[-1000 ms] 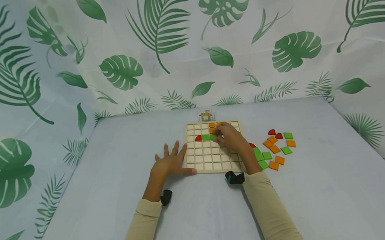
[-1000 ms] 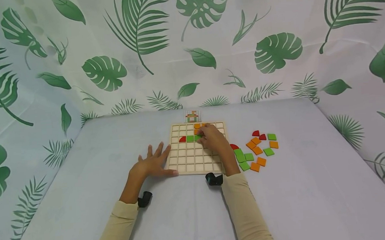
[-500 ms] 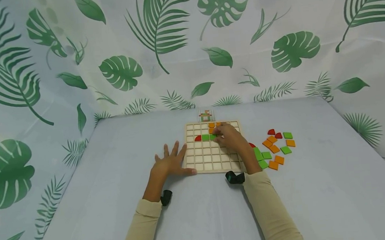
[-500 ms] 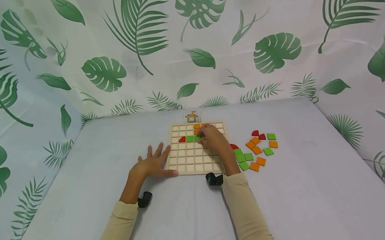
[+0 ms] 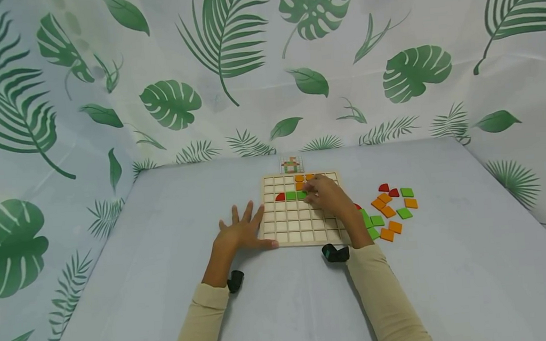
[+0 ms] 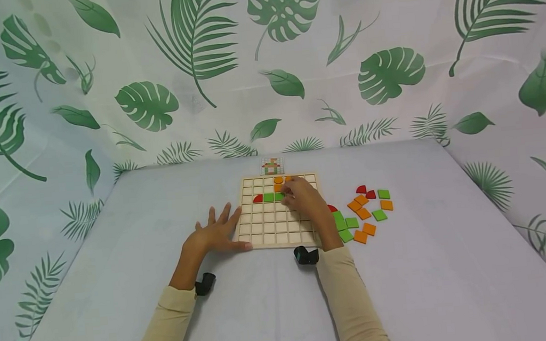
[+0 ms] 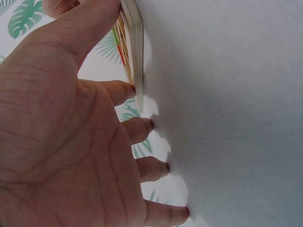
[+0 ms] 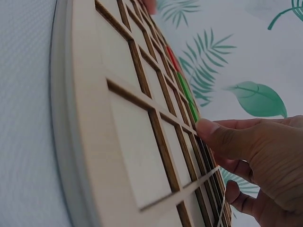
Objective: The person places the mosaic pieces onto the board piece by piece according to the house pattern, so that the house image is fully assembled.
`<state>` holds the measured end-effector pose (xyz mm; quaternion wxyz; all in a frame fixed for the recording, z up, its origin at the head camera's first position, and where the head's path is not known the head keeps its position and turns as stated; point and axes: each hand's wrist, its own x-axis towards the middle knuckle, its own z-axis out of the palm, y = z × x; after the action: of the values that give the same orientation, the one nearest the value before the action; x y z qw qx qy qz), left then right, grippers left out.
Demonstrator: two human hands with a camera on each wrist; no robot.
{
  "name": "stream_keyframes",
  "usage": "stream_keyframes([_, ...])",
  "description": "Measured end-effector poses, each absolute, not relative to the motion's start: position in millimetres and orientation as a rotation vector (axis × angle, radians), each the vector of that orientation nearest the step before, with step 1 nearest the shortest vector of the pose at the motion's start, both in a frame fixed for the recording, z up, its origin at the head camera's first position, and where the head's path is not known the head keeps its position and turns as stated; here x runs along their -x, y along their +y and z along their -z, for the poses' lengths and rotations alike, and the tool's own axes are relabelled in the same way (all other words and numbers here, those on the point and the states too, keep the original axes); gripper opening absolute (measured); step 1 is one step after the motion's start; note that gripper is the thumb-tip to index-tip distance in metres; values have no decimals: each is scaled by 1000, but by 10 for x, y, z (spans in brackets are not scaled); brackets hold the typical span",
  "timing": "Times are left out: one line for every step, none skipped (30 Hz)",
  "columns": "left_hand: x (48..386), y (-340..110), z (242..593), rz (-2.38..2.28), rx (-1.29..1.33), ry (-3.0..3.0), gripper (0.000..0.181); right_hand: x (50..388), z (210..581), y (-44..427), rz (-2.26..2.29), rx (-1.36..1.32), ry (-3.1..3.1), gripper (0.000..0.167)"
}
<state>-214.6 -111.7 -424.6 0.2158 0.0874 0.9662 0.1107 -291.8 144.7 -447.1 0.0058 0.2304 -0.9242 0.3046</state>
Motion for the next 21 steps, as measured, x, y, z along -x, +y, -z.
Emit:
stream_keyframes([2145, -1118, 4242, -307, -244, 2682, 106, 2915, 4468, 1462, -950, -721, -2893, 27])
stream_keyframes([2145, -1119, 4239, -306, -244, 2683, 106, 2911, 4466, 1477, -945, -719, -2895, 27])
stream_keyframes([2143, -1119, 4237, -311, -244, 2686, 106, 2909, 4466, 1494, -934, -715, -2898, 26])
stream_keyframes([2142, -1119, 4236, -312, -245, 2687, 106, 2908, 4465, 1511, -929, -704, -2902, 25])
stream_keyframes([2141, -1119, 4235, -314, -247, 2688, 106, 2904, 4463, 1529, -924, -690, -2909, 24])
stream_keyframes([2141, -1119, 4234, -315, -249, 2688, 106, 2898, 4459, 1549, -916, -681, -2915, 23])
stream_keyframes([2141, -1121, 4235, -315, -252, 2688, 106, 2893, 4453, 1570, -910, -672, -2918, 23])
stream_keyframes([2142, -1121, 4238, -315, -254, 2686, 106, 2886, 4449, 1592, -900, -666, -2919, 22])
stream_keyframes([2142, -1122, 4239, -318, -256, 2686, 106, 2882, 4445, 1613, -893, -655, -2922, 22])
stream_keyframes([2143, -1124, 4239, -316, -257, 2684, 106, 2876, 4440, 1635, -895, -650, -2921, 22])
stream_keyframes([2143, -1125, 4239, -318, -257, 2683, 106, 2869, 4435, 1658, -898, -644, -2921, 22])
stream_keyframes([2143, -1125, 4240, -318, -258, 2683, 106, 2864, 4433, 1681, -900, -632, -2924, 22])
stream_keyframes([2143, -1126, 4241, -318, -260, 2683, 106, 2855, 4426, 1703, -912, -612, -2929, 22])
stream_keyframes([2142, -1125, 4243, -319, -261, 2683, 106, 2848, 4424, 1725, -921, -588, -2936, 23])
stream_keyframes([2140, -1125, 4243, -323, -263, 2683, 106, 2842, 4423, 1747, -933, -558, -2946, 23])
stream_keyframes([2138, -1123, 4245, -326, -265, 2682, 106, 2831, 4417, 1768, -942, -534, -2953, 23])
stream_keyframes([2137, -1123, 4245, -328, -267, 2681, 106, 2819, 4411, 1789, -946, -511, -2961, 23])
stream_keyframes([2136, -1123, 4245, -328, -269, 2679, 106, 2810, 4407, 1811, -948, -490, -2967, 23])
stream_keyframes([2135, -1123, 4243, -327, -270, 2679, 106, 2800, 4401, 1834, -948, -479, -2966, 24])
stream_keyframes([2133, -1124, 4241, -327, -270, 2679, 106, 2790, 4396, 1857, -949, -465, -2969, 24])
stream_keyframes([2133, -1126, 4238, -326, -271, 2679, 106, 2782, 4390, 1881, -952, -452, -2970, 24])
